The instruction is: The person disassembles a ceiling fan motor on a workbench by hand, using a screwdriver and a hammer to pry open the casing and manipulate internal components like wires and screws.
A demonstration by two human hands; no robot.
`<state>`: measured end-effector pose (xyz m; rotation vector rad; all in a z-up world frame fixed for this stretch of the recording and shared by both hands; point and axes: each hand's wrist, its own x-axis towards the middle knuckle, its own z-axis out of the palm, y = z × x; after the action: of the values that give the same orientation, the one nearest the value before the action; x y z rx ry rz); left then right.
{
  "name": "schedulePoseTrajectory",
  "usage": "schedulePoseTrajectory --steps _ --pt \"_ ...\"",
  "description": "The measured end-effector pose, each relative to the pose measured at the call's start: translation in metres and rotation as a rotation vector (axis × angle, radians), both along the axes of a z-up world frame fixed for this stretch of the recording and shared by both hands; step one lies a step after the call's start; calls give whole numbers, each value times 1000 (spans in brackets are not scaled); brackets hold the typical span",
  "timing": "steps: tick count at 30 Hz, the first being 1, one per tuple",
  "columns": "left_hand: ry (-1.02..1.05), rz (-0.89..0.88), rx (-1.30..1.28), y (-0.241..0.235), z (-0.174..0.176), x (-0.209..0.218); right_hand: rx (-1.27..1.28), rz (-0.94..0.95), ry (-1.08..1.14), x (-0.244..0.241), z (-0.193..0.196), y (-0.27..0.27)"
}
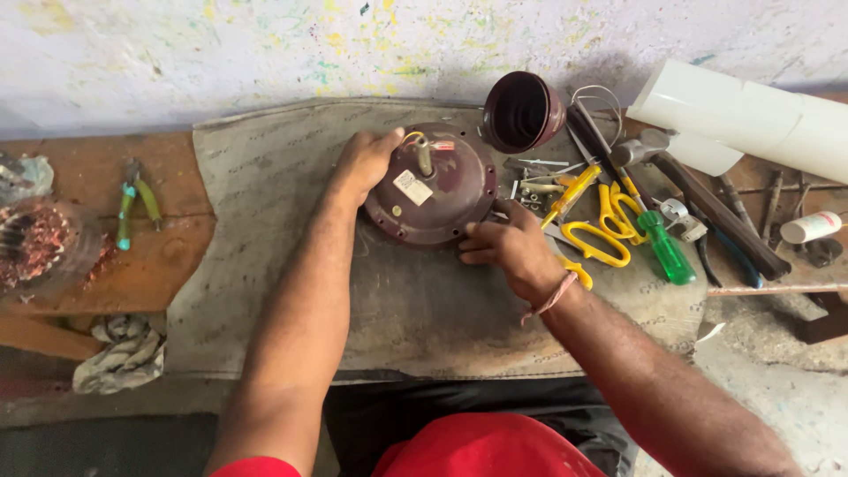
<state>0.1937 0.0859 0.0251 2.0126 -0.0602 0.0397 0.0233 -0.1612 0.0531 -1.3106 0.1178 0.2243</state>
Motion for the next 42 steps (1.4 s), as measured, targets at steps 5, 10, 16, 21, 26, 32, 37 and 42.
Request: schedulePoseTrajectory --steps 5,10,16,21,26,32,37,42 --pt "-53 7 -424 18 -26 9 -104 -25 -286 -1 7 7" --pt "-143 -45 -875 8 -29 4 -190 -99 -571 -6 23 16" --pt "16 -213 -1323 -18 -4 -15 -691 -221 -963 -10 48 7" --pt "-39 -208 -1424 -3 -23 0 -795 -100 -1201 15 59 -9" --pt "-96 -314 -1267 10 -40 13 -926 -104 -1381 42 61 -24" --pt "-267 -290 -758 16 4 -37 -924 -100 -1392 45 54 -36" --pt "-626 -194 -119 2 64 -92 -751 42 -1257 43 51 -49" --pt "-847 -249 328 -12 100 -128 -1407 55 -906 48 42 -112"
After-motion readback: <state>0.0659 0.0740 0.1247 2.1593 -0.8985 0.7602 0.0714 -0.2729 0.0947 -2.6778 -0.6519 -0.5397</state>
